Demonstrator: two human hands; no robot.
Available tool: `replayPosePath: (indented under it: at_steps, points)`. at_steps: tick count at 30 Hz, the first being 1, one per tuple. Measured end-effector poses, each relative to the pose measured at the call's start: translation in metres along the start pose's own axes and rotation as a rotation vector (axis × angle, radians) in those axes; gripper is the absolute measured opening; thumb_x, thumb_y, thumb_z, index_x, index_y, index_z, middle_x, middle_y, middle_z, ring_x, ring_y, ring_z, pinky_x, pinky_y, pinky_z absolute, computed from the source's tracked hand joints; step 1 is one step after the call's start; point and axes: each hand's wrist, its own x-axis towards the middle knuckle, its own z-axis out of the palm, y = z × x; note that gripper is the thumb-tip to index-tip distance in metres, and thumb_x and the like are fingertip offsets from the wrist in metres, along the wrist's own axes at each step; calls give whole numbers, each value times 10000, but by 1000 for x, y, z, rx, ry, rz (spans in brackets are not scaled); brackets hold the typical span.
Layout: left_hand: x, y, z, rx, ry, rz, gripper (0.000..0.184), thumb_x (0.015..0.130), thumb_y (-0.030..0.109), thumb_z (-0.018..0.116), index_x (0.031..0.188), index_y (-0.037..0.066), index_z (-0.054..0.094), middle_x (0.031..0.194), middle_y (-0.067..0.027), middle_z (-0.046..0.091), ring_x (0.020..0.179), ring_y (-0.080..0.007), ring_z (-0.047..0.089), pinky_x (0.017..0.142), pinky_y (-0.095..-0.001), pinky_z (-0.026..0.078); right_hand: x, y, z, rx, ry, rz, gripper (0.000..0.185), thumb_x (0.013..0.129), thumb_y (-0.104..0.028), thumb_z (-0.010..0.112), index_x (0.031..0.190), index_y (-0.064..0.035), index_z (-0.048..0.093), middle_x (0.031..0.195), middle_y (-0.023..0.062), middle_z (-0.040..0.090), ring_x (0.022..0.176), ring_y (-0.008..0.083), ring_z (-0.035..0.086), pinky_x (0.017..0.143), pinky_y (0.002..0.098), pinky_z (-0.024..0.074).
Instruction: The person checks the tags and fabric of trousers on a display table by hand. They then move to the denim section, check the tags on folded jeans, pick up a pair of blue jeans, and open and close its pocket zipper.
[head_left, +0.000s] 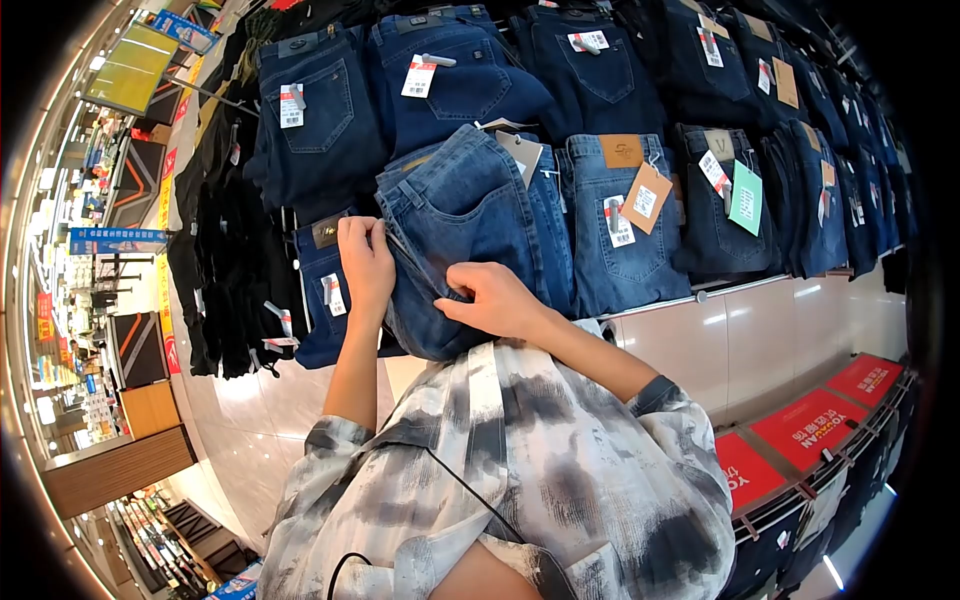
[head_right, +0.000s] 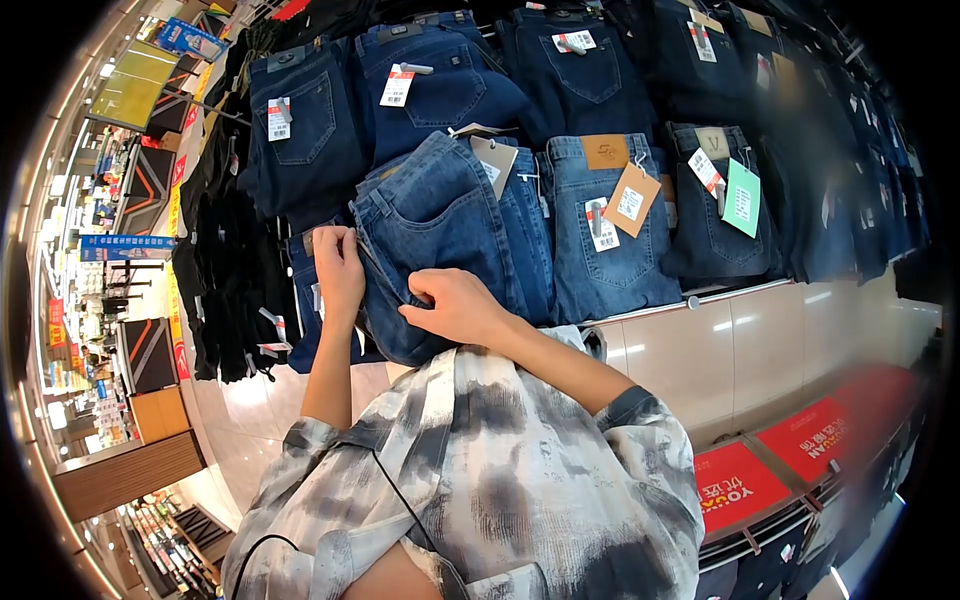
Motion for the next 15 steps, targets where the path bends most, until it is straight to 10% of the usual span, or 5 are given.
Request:
replayPosePath:
  at_steps: [6,11,15]
  points:
    - [-4,-19,-6,-83,-59,-16,82,928,50,594,902,-20,560,938,-141,545,874,-282,543,808,-347,432,-1,7,-2,41,-35,43,393,810,-244,734,707,-4,440,634,125,454,562,243,450,539,374,373]
    - [-56,-83,-32,-170,139,-474,264,1015,242,528,1072,-16,519,995,-86,547,907,-169,532,863,-293,433,-13,20,-4,221,66,217,332,851,-265,743,770,-19,535,626,59,461,570,166,424,554,319,390]
    - [-146,-113,-41,-274,118,-876,356,986,390,577,1086,62,479,855,-27,542,707,-80,531,569,-219,452,-16,11,-11,204,200,153,219,897,-197,689,961,-32,560,913,70,570,737,164,518,679,293,445]
